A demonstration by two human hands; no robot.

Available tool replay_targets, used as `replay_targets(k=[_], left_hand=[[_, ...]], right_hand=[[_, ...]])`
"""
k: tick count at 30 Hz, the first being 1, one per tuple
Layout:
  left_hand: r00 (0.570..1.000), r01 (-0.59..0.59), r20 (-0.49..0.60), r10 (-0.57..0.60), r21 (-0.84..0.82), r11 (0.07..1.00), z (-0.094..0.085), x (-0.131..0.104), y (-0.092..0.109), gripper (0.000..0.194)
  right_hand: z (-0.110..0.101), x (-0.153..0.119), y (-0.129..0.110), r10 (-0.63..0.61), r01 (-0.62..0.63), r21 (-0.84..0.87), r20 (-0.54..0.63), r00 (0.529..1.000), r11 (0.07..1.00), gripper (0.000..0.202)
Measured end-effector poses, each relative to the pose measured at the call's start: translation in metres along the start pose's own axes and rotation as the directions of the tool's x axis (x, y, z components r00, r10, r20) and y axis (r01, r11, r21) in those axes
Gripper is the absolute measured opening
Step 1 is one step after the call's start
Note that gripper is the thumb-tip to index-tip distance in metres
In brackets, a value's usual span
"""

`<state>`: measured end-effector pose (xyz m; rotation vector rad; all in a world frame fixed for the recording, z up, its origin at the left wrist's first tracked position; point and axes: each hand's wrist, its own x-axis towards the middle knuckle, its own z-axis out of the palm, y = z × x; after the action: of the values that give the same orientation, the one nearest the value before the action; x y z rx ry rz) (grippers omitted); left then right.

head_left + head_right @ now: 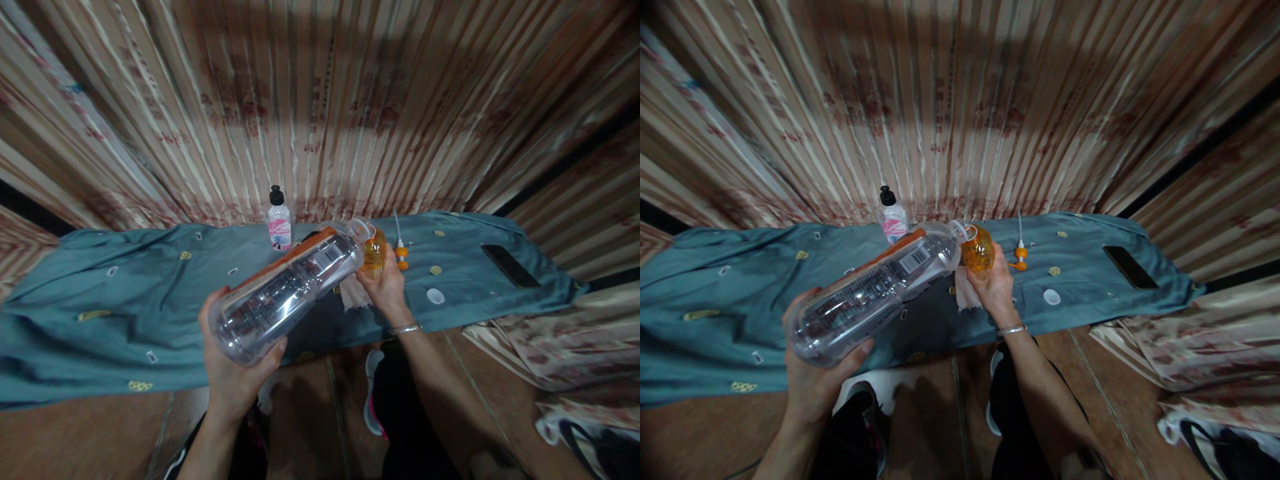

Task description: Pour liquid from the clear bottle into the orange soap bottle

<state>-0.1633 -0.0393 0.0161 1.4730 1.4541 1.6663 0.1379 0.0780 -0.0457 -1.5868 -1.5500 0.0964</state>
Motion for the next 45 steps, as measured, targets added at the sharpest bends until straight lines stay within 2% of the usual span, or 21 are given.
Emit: replay_targets(k=[4,8,11,14,16,21,24,34,37,41,43,45], left_hand=[[1.0,0.019,-0.013,-0.019,0.005,1.0,-0.002,0.0,-0.002,0.098],[1.0,0.01,-0.013,-0.01,0.002,1.0,0.003,-0.001,0.001,0.096],[0.994,-0.024,-0.104,0.023,-0.002,1.0,0.005,-0.002,0.002,0.093],[1.0,-0.01,0.001,0.01,0.014,1.0,0.001,0.0,-0.001,0.094],[1.0,0.004,0.029,-0.005,0.023,1.0,-0.002,0.001,-0.003,0.095],[1.0,0.021,-0.006,-0.021,-0.015,1.0,0.001,0.001,-0.001,0.096],[1.0,0.025,0.01,-0.025,-0.038,0.999,0.003,-0.001,-0.002,0.096],[0.998,0.056,0.014,-0.056,-0.051,0.997,-0.001,0.001,-0.015,0.104],[0.998,0.063,0.014,-0.063,-0.066,0.996,0.001,0.001,-0.012,0.105],[0.999,0.031,-0.011,-0.032,-0.084,0.996,0.007,-0.002,-0.004,0.098],[0.994,0.064,-0.077,-0.072,-0.109,0.992,0.009,-0.003,-0.001,0.096],[0.992,0.115,-0.041,-0.12,-0.118,0.986,0.008,-0.004,-0.001,0.1]], right_hand=[[0.001,-0.001,0.001,-0.007,0.007,-0.002,-0.005,1.0,1.0,0.08],[0.001,-0.001,0.004,0.007,-0.007,0.012,-0.005,1.0,1.0,0.083],[0.001,0.0,0.005,0.032,-0.032,0.004,-0.006,0.999,0.999,0.086],[0.0,0.0,0.005,0.041,-0.041,0.001,-0.001,0.999,0.999,0.087],[-0.001,0.001,0.005,0.031,-0.031,0.006,0.004,1.0,1.0,0.086],[-0.001,0.002,0.009,-0.002,0.002,-0.008,-0.041,0.999,1.0,0.087],[-0.001,0.003,0.011,-0.022,0.021,-0.02,-0.059,0.998,1.0,0.087],[0.001,0.003,0.009,0.041,-0.04,0.021,-0.021,0.999,0.999,0.088],[0.001,0.002,0.008,0.048,-0.048,0.023,-0.012,0.999,0.999,0.088],[0.0,0.002,0.007,0.056,-0.055,0.034,-0.021,0.998,0.998,0.086],[0.0,0.002,0.007,0.057,-0.057,0.031,-0.022,0.998,0.998,0.085],[0.001,0.002,0.008,0.052,-0.051,0.021,-0.018,0.999,0.998,0.085]])
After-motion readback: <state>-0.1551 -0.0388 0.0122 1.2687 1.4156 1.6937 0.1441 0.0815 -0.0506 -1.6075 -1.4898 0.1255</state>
